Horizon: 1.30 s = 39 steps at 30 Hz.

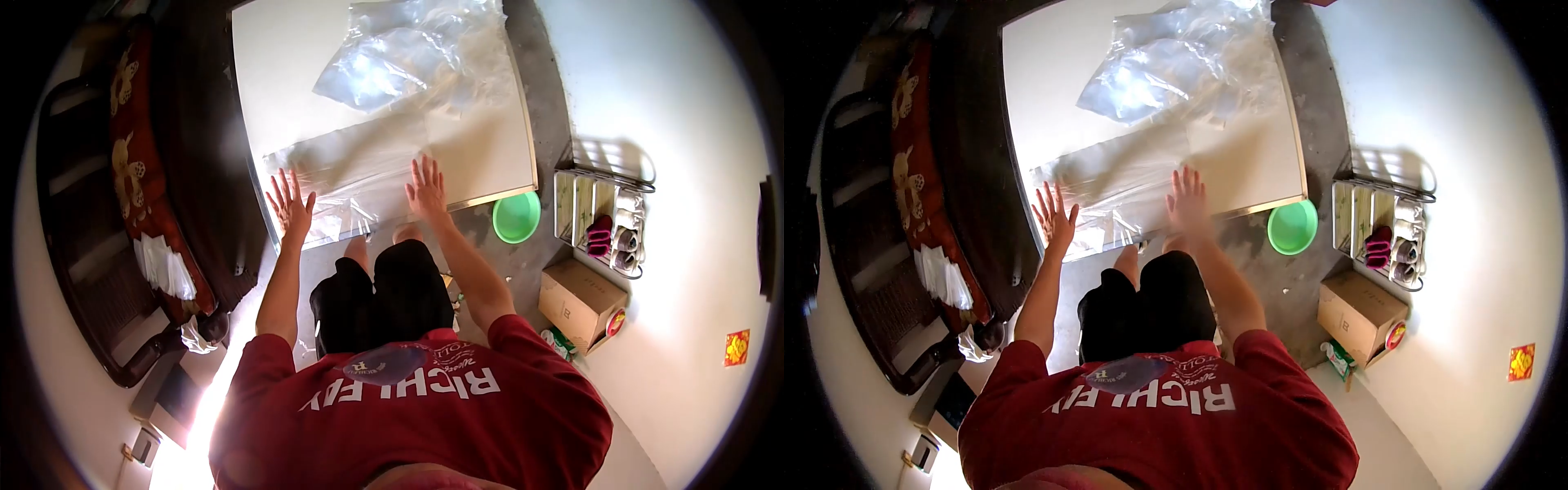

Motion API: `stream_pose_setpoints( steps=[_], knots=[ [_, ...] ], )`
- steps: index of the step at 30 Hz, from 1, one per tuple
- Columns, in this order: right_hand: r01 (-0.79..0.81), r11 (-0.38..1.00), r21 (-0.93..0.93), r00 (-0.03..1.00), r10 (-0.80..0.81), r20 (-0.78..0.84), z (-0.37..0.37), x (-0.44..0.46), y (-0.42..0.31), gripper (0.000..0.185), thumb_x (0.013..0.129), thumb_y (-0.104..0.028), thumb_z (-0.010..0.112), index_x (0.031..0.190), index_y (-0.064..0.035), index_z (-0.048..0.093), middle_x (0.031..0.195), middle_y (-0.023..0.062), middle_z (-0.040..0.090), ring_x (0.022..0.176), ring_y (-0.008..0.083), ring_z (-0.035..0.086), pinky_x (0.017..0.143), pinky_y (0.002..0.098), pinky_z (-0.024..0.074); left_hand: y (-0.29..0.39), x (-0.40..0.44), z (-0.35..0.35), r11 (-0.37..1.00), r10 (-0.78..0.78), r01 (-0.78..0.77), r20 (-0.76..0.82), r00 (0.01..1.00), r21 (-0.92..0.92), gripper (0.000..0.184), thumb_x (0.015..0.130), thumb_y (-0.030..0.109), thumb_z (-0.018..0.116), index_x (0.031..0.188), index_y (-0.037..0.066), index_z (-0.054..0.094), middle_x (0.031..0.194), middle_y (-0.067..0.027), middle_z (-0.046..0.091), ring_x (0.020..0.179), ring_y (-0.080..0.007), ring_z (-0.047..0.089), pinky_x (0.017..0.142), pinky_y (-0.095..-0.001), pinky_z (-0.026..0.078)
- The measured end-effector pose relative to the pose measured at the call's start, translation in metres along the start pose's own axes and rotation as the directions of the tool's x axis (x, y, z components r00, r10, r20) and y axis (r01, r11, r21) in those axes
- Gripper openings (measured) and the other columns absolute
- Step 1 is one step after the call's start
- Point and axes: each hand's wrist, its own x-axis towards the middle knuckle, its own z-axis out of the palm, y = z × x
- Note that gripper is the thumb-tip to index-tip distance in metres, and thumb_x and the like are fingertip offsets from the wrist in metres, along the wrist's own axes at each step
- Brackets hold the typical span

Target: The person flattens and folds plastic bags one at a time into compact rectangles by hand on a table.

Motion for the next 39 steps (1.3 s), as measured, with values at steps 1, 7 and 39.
stream_pose_setpoints(
  steps=[1,7,39],
  knots=[
    [0.004,1.0,0.007,0.999,-0.003,-0.043,-0.001,-0.005,-0.004,0.064,0.088,-0.03,0.052,0.143,-0.0092,0.027,0.15,0.0149,0.022,0.135,0.0365,0.026,0.107,0.0508,0.0256,0.004,-0.003,0.003,0.999,0.029,-0.029,-0.01,1.0,-0.025,0.072,0.09,0.042,0.051,0.147,0.011,0.018,0.153,-0.0141,0.011,0.14,-0.0375,0.009,0.109,-0.0588,0.01],
    [0.024,0.99,0.142,1.0,-0.022,-0.011,-0.002,-0.028,-0.014,0.058,0.086,-0.023,0.053,0.139,-0.0069,0.034,0.146,0.0178,0.027,0.134,0.0368,0.027,0.107,0.0506,0.0251,0.065,-0.021,-0.011,0.968,0.185,-0.151,0.158,0.97,-0.202,0.069,0.088,0.025,0.054,0.146,0.01,0.019,0.154,-0.011,0.01,0.141,-0.0347,0.006,0.11,-0.0559,0.009],
    [-0.2,-0.727,0.657,0.702,0.362,0.614,-0.046,0.135,0.161,0.029,0.091,-0.008,0.051,0.116,0.0038,0.045,0.115,0.0132,0.053,0.113,0.028,0.051,0.09,0.0422,0.0484,0.318,0.111,0.03,0.844,0.226,-0.13,0.127,0.966,-0.52,0.053,0.081,0.009,0.057,0.13,-0.001,0.042,0.142,-0.0196,0.033,0.131,-0.0398,0.03,0.106,-0.0484,0.03]
  ],
)
